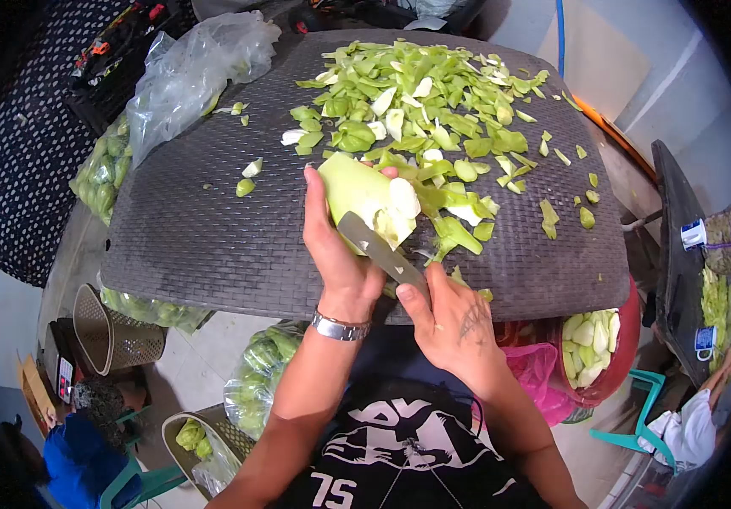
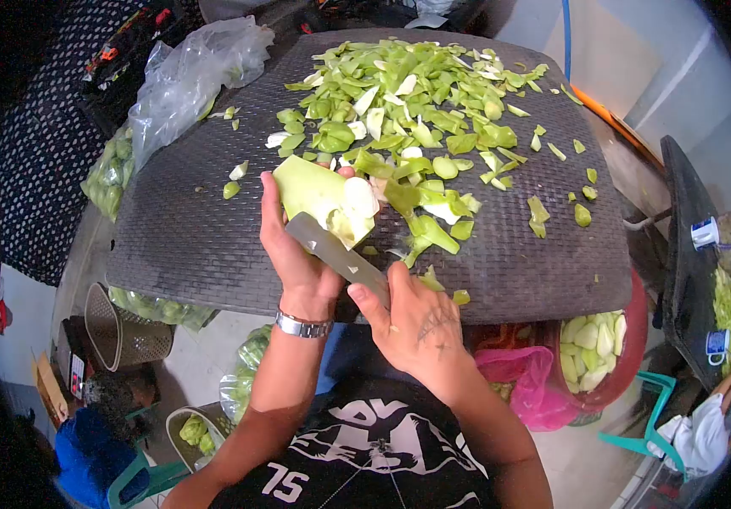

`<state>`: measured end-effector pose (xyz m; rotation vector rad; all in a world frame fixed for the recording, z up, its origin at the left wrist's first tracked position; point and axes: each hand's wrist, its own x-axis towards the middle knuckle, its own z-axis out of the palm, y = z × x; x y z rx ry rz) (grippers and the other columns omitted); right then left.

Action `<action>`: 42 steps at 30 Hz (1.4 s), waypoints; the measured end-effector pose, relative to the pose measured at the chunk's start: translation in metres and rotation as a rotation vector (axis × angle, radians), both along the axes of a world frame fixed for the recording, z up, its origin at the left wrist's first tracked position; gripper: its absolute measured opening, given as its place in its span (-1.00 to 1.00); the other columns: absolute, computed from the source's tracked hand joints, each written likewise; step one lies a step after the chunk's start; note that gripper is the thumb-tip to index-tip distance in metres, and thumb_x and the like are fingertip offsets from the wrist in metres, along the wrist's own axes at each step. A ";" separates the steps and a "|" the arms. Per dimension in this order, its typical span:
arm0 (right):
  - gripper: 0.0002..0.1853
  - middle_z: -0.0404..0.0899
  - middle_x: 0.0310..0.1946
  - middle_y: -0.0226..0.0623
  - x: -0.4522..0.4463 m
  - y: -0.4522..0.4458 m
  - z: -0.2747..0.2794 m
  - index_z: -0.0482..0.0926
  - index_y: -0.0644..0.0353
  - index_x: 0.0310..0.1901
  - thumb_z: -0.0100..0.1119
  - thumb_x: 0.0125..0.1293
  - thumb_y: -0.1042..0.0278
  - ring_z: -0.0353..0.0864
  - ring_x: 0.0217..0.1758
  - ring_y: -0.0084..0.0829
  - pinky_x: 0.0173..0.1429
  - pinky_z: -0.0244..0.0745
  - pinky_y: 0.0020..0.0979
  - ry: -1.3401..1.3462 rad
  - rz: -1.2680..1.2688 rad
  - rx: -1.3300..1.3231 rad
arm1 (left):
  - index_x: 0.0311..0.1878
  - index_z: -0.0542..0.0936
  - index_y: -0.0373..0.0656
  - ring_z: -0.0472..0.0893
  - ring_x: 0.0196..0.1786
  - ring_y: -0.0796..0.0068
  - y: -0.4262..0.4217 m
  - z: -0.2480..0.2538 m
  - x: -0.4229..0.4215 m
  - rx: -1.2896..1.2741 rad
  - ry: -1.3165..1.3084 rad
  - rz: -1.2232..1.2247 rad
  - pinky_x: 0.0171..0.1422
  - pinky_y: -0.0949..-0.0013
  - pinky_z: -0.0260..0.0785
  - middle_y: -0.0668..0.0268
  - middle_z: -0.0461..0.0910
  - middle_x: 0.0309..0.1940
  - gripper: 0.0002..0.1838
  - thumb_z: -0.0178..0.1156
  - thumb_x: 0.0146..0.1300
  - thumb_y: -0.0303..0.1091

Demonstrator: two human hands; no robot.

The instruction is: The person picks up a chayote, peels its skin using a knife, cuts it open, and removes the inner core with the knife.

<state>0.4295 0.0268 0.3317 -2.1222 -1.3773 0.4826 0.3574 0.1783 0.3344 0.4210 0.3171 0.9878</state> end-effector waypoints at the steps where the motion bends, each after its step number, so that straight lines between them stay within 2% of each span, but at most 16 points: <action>1: -0.39 0.70 -0.28 0.26 -0.003 0.002 0.001 0.43 0.29 -0.10 0.04 0.58 -0.28 0.72 -0.19 0.35 -0.06 0.58 0.25 -0.013 -0.019 0.009 | 0.16 0.55 -0.22 0.76 -0.02 0.19 -0.005 0.003 0.001 -0.025 0.004 0.007 0.09 0.13 0.68 0.00 0.72 0.00 -0.30 -0.11 0.62 0.33; 9: -0.35 0.70 -0.30 0.27 -0.004 0.010 -0.007 0.44 0.31 -0.10 0.05 0.56 -0.32 0.71 -0.22 0.37 -0.09 0.58 0.25 -0.074 -0.023 0.059 | 0.16 0.56 -0.19 0.75 -0.02 0.25 -0.018 -0.001 -0.004 -0.044 -0.060 0.058 0.07 0.18 0.67 0.07 0.73 -0.02 -0.33 -0.03 0.60 0.32; 14: -0.33 0.70 -0.29 0.27 -0.007 0.006 -0.004 0.44 0.32 -0.09 0.06 0.55 -0.33 0.71 -0.22 0.37 -0.10 0.58 0.26 -0.074 -0.029 0.022 | 0.15 0.56 -0.18 0.75 -0.04 0.25 -0.015 -0.001 -0.011 -0.055 0.048 0.023 0.06 0.18 0.68 0.09 0.73 -0.02 -0.44 0.09 0.57 0.20; 18: -0.45 0.67 -0.35 0.23 -0.014 -0.007 0.001 0.40 0.30 -0.11 0.00 0.62 -0.19 0.68 -0.24 0.34 -0.14 0.53 0.23 -0.097 -0.070 -0.055 | 0.16 0.56 -0.16 0.75 -0.05 0.24 -0.022 -0.003 -0.004 -0.168 0.087 0.078 0.05 0.17 0.69 0.11 0.73 -0.03 -0.47 0.12 0.55 0.18; 21: -0.46 0.67 -0.34 0.24 -0.015 -0.016 -0.002 0.41 0.31 -0.10 0.01 0.62 -0.16 0.68 -0.24 0.34 -0.14 0.54 0.22 -0.095 -0.107 -0.077 | 0.16 0.58 -0.16 0.76 0.00 0.17 -0.016 -0.013 -0.003 -0.114 0.123 0.157 0.11 0.10 0.70 0.01 0.73 0.03 -0.45 0.14 0.53 0.19; 25: -0.48 0.67 -0.35 0.24 -0.016 -0.019 -0.010 0.42 0.31 -0.11 0.02 0.62 -0.13 0.68 -0.24 0.35 -0.14 0.54 0.22 -0.065 -0.129 -0.024 | 0.20 0.57 -0.18 0.73 0.08 0.21 -0.019 -0.005 0.001 -0.056 0.080 0.201 0.19 0.12 0.67 0.07 0.70 0.13 -0.41 0.08 0.56 0.21; 26: -0.48 0.67 -0.35 0.24 -0.014 -0.016 -0.009 0.42 0.31 -0.12 0.03 0.62 -0.13 0.68 -0.25 0.36 -0.14 0.54 0.23 -0.056 -0.129 -0.007 | 0.23 0.55 -0.20 0.71 0.05 0.30 -0.023 0.002 0.002 -0.060 0.100 0.215 0.15 0.18 0.63 0.19 0.67 0.09 -0.41 0.01 0.61 0.20; 29: -0.49 0.66 -0.37 0.26 -0.013 -0.002 -0.005 0.43 0.32 -0.14 0.02 0.63 -0.11 0.67 -0.26 0.37 -0.14 0.52 0.24 -0.055 -0.165 0.030 | 0.23 0.55 -0.21 0.70 0.05 0.32 -0.041 -0.007 0.008 -0.007 0.076 0.173 0.12 0.20 0.62 0.22 0.66 0.08 -0.39 -0.01 0.62 0.21; 30: -0.49 0.66 -0.38 0.26 -0.011 0.001 -0.005 0.43 0.32 -0.14 0.01 0.64 -0.10 0.66 -0.26 0.37 -0.14 0.52 0.24 -0.028 -0.138 0.033 | 0.22 0.56 -0.22 0.69 0.04 0.34 -0.049 -0.004 0.013 -0.074 0.058 0.190 0.11 0.22 0.61 0.25 0.65 0.05 -0.39 -0.03 0.63 0.22; 33: -0.50 0.65 -0.38 0.27 -0.002 0.000 -0.007 0.45 0.32 -0.14 0.00 0.64 -0.09 0.66 -0.26 0.38 -0.15 0.52 0.24 0.011 -0.081 0.013 | 0.23 0.56 -0.22 0.69 0.04 0.34 -0.045 -0.011 0.008 -0.002 0.067 0.153 0.13 0.22 0.61 0.26 0.65 0.05 -0.38 -0.03 0.62 0.23; 35: -0.51 0.65 -0.39 0.28 -0.003 -0.007 -0.008 0.46 0.31 -0.15 -0.01 0.65 -0.07 0.66 -0.26 0.38 -0.15 0.52 0.23 -0.006 -0.061 -0.043 | 0.23 0.56 -0.21 0.70 0.06 0.33 -0.031 -0.015 0.007 -0.087 0.086 0.239 0.15 0.20 0.61 0.23 0.67 0.04 -0.36 0.00 0.61 0.26; 38: -0.37 0.71 -0.28 0.28 -0.007 -0.017 0.000 0.51 0.32 -0.12 -0.02 0.61 -0.27 0.70 -0.17 0.39 0.00 0.58 0.24 -0.032 -0.121 -0.194 | 0.20 0.56 -0.19 0.70 0.06 0.31 -0.010 -0.012 -0.001 0.003 0.073 0.292 0.19 0.16 0.60 0.23 0.67 0.04 -0.39 0.02 0.60 0.25; 40: -0.37 0.70 -0.31 0.29 -0.007 -0.020 0.012 0.53 0.32 -0.16 -0.04 0.63 -0.25 0.70 -0.15 0.38 0.00 0.57 0.23 -0.047 -0.146 -0.204 | 0.18 0.56 -0.17 0.71 0.07 0.30 0.001 -0.015 -0.007 0.017 0.026 0.288 0.22 0.13 0.59 0.22 0.68 0.03 -0.41 0.03 0.61 0.24; 42: -0.37 0.68 -0.33 0.30 -0.003 -0.020 0.014 0.54 0.32 -0.21 -0.06 0.65 -0.23 0.69 -0.13 0.37 0.00 0.56 0.22 0.011 -0.142 -0.198 | 0.17 0.56 -0.15 0.71 0.11 0.22 0.007 -0.018 -0.007 -0.016 0.093 0.308 0.28 0.06 0.58 0.17 0.69 0.08 -0.43 0.04 0.59 0.23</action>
